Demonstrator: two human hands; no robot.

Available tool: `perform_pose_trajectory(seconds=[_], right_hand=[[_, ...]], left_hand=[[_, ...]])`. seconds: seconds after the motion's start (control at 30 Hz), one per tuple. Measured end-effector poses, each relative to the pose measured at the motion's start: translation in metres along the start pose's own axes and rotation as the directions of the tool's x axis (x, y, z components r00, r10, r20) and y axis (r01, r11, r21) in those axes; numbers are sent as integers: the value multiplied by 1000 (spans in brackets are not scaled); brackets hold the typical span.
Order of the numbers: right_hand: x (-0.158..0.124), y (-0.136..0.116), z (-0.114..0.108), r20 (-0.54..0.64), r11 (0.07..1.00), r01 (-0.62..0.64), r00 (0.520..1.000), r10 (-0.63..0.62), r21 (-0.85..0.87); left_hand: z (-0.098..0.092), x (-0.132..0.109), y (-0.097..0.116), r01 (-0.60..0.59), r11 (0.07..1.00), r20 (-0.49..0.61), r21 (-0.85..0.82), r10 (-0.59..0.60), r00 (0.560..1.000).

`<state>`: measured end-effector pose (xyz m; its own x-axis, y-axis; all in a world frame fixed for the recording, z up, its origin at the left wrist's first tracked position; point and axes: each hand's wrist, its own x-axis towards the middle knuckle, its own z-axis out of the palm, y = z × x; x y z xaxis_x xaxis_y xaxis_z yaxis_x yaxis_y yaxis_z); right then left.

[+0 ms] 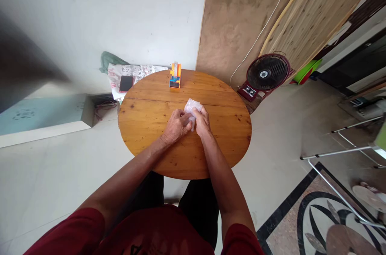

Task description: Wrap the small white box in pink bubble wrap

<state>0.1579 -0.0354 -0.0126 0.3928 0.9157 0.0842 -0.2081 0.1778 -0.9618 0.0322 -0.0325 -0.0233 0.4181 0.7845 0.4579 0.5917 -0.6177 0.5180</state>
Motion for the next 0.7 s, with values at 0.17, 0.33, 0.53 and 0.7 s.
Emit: perform_pose_trajectory(seconds=[0.17,0.33,0.53,0.7], right_hand=[[-8,7,6,-18,992,3,1000,0,128],[-11,9,5,-29,993,24,999,-21,119],[-17,9,-2,23,993,72,997,-70,-96],[-32,7,-9,118,952,139,987,-110,-274]], left_hand=[[-1,-1,2,49,998,3,-50,-49,999],[-2,-1,2,146,982,-30,-122,-150,988],[0,2,-5,170,960,-53,-223,-186,981],[0,3,-7,183,949,40,-255,-179,983]])
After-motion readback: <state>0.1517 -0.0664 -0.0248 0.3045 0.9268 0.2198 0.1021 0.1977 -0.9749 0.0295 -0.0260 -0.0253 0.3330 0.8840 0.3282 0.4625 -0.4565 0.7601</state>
